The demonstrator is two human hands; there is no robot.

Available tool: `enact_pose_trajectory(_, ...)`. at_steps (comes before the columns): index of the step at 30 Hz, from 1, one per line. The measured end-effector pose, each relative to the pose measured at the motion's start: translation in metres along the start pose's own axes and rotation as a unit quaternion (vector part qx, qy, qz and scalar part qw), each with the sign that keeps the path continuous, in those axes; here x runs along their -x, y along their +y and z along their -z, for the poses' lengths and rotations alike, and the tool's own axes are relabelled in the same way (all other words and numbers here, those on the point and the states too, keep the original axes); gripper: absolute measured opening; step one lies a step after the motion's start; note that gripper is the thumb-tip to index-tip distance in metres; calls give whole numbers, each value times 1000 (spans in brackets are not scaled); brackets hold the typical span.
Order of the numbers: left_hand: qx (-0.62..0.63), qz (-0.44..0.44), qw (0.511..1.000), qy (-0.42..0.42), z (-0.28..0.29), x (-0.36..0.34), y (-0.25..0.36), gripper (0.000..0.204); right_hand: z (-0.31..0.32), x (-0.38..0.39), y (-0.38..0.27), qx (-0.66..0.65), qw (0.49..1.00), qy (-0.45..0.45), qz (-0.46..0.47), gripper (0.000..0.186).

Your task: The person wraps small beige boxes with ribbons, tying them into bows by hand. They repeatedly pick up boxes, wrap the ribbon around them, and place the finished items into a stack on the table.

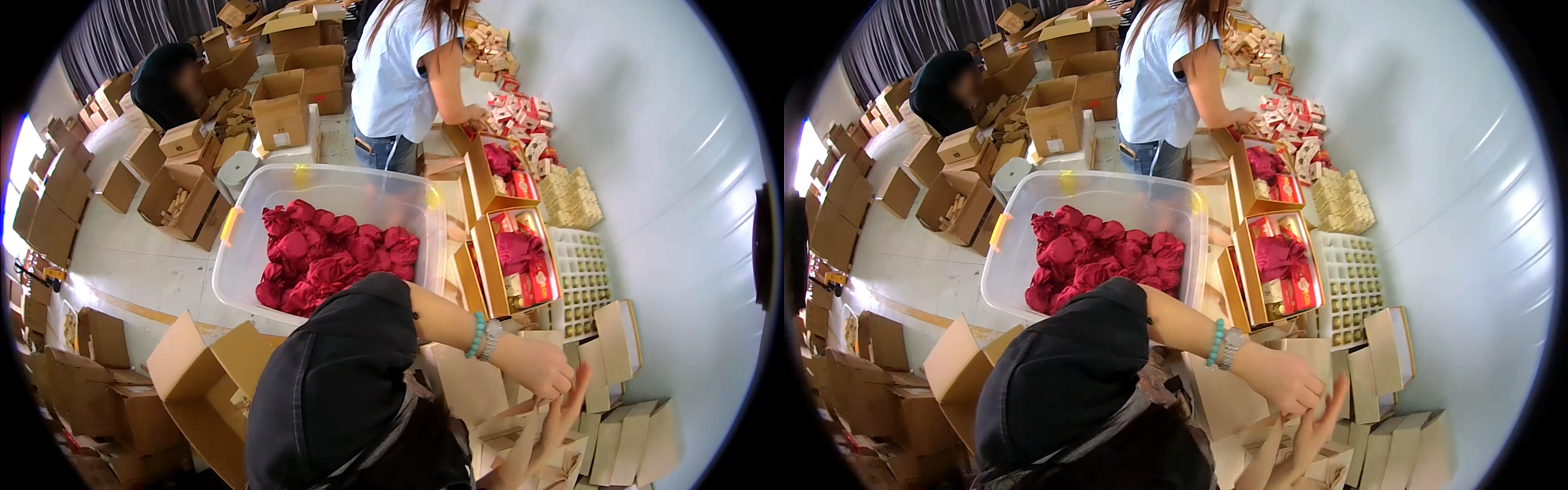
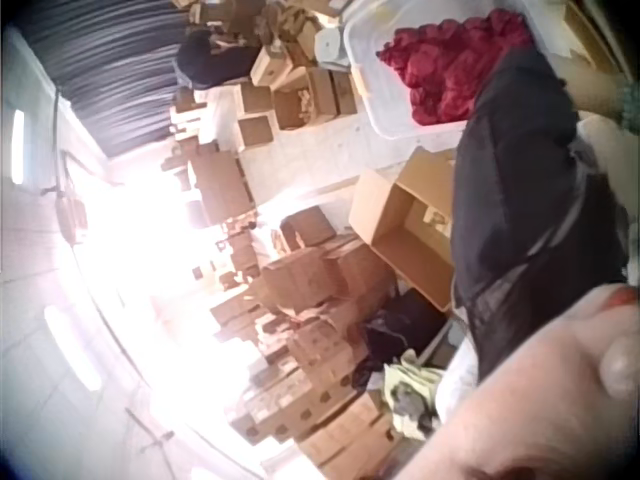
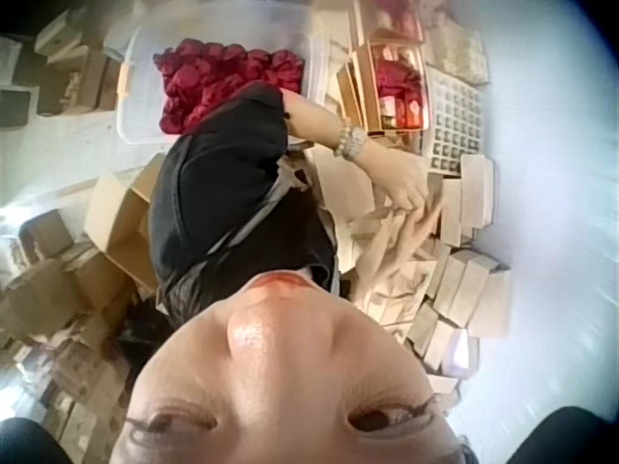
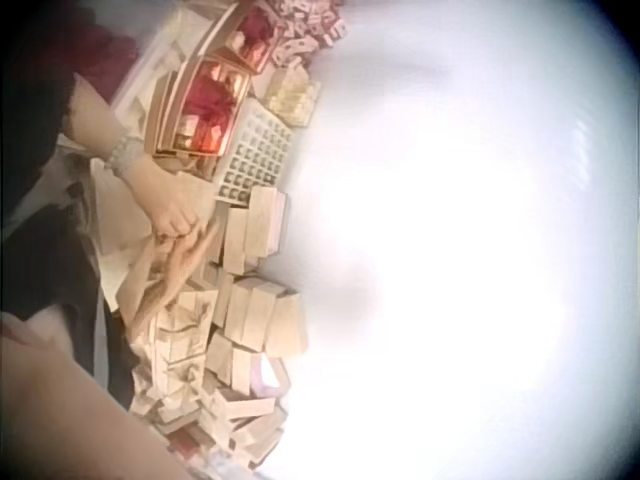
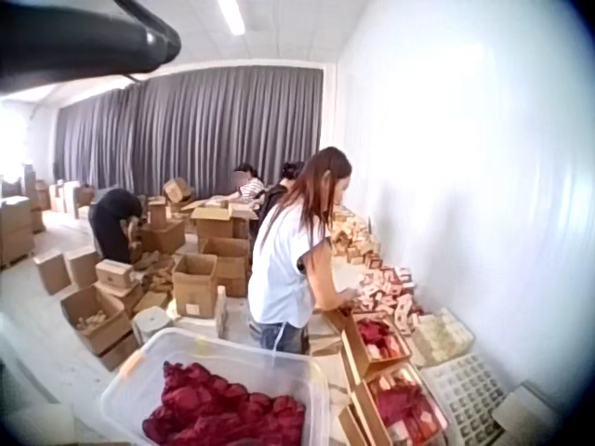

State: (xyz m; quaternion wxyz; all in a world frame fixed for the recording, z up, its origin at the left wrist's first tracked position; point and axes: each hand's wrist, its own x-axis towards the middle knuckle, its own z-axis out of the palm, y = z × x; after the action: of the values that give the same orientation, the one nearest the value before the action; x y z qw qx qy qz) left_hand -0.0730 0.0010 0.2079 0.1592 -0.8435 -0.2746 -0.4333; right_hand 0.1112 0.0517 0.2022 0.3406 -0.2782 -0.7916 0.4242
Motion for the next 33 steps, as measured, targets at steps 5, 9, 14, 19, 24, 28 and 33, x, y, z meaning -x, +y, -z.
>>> enact_pose_trajectory(5, 168, 48, 984, -26, 18, -4, -6, 13, -3, 19, 81, 14, 993, 101, 60, 21)
enact_pose_trajectory(9, 121, 39, 983, -129, 30, 44, -28, 17, -6, 6, 44, -38, 984, 11, -174, 17)
enact_pose_trajectory(14, 17, -100, 994, -37, 8, 1, -42, 19, -10, -23, 17, -439, 869, -127, -187, 31)
enact_pose_trajectory(19, 153, -15, 985, -76, 10, -17, -55, 14, 3, -19, 4, -80, 995, 35, -45, 23)
enact_pose_trajectory(24, 283, 377, 847, -246, 81, 115, -47, 23, 58, 110, 65, 389, 894, 157, -157, 33)
enact_pose_trajectory(28, 229, 471, 681, -512, 86, 216, -8, 43, 29, 183, 136, 502, 808, 88, -295, 33)
enact_pose_trajectory(33, 105, 423, 788, -434, 7, 171, 27, 42, -25, 119, 116, 421, 902, -34, -86, 46)
